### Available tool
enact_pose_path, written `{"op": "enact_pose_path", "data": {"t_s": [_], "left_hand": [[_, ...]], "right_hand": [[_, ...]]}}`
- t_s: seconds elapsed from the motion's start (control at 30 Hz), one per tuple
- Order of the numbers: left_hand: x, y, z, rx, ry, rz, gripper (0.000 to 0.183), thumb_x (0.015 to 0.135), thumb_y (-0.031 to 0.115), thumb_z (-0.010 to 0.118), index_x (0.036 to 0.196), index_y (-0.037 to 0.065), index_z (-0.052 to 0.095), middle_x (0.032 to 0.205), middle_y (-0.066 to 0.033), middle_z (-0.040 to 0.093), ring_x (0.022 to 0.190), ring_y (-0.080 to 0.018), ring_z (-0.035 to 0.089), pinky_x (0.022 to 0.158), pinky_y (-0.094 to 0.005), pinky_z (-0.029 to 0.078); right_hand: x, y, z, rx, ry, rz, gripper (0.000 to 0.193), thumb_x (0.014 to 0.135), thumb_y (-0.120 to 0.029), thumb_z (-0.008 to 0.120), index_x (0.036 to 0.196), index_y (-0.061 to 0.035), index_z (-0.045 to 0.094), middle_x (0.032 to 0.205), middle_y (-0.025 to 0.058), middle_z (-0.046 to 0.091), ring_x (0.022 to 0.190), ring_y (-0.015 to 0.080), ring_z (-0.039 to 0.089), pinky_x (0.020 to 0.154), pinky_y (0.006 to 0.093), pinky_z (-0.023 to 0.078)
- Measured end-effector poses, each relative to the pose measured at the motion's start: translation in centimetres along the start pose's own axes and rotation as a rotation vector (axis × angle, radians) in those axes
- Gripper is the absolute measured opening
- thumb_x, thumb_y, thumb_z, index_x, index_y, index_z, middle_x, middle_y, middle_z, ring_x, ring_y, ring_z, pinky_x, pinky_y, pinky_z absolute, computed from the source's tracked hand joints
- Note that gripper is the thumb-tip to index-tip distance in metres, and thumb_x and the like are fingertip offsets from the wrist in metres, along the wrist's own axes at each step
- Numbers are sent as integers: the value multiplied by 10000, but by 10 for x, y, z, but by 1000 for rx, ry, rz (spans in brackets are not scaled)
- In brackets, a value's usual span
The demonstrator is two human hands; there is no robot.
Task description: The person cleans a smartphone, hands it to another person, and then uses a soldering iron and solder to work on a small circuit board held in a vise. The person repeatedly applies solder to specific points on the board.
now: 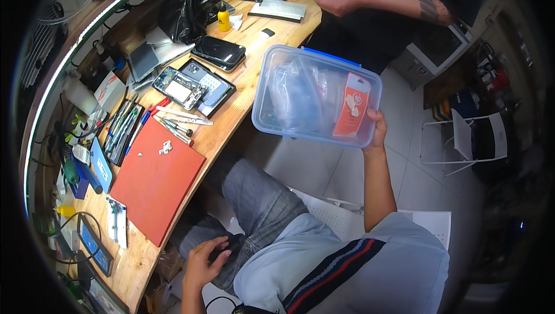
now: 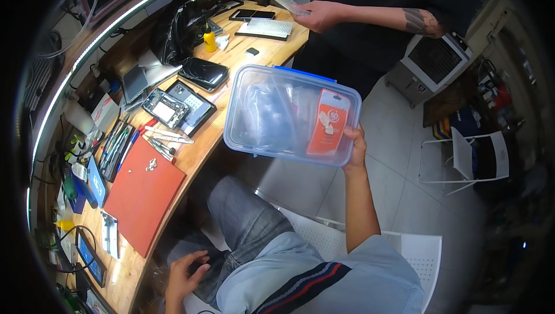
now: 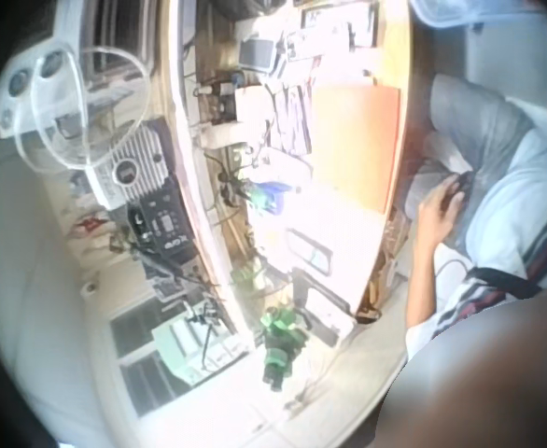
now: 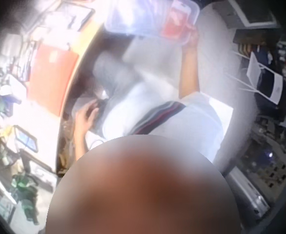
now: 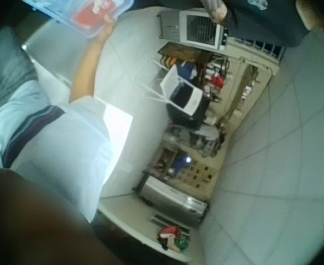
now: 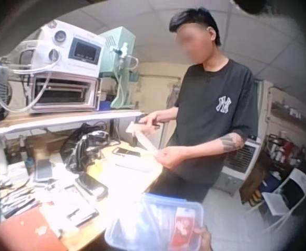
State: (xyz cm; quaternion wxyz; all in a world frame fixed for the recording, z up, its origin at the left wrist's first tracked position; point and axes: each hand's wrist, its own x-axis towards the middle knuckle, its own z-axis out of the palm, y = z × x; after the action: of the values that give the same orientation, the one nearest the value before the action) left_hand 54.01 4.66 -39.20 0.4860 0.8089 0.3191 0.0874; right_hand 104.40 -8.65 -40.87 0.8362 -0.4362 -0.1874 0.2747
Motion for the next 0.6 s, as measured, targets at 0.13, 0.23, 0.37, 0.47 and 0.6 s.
{"op": "enact_pose_path", "data": {"t_s": [0.13, 0.23, 0.37, 0.47, 0.6], "left_hand": [[-7, -12, -13, 10, 90, -116, 325, 853, 63, 789, 1166, 10, 720, 858, -126, 757, 801, -198, 747, 740, -300, 556], [-8, -20, -20, 32, 117, -150, 309, 856, 74, 788, 1151, 4, 724, 808, -117, 738, 741, -182, 725, 708, -290, 540], [-6, -32, -21, 78, 135, -212, 308, 854, 94, 793, 1144, 9, 731, 798, -115, 733, 731, -171, 710, 702, -291, 533], [-3, -41, -18, 39, 140, -192, 317, 851, 101, 796, 1150, 15, 735, 796, -112, 730, 735, -164, 703, 703, -293, 529], [-2, -50, -12, 28, 112, -222, 309, 849, 94, 791, 1142, 9, 737, 777, -107, 717, 719, -163, 687, 714, -294, 527]], "right_hand": [[8, -7, 0, 130, 75, 141, 593, 876, -345, 614, 1367, -18, 555, 1259, 157, 667, 1110, 281, 669, 971, 433, 548], [13, -11, 0, 307, 125, 356, 588, 892, -427, 606, 1352, -61, 583, 1266, 143, 663, 1125, 290, 642, 960, 443, 530], [8, -21, 13, 349, 109, 382, 562, 896, -517, 593, 1263, -95, 639, 1168, 119, 694, 1009, 309, 672, 835, 459, 563], [6, -29, 24, 301, 307, 337, 568, 891, -558, 587, 1229, -107, 659, 1108, 102, 715, 907, 317, 700, 675, 450, 596], [3, -30, 16, 278, 352, 368, 584, 888, -586, 582, 1241, -126, 655, 1163, 98, 703, 926, 312, 700, 644, 455, 617]]}}
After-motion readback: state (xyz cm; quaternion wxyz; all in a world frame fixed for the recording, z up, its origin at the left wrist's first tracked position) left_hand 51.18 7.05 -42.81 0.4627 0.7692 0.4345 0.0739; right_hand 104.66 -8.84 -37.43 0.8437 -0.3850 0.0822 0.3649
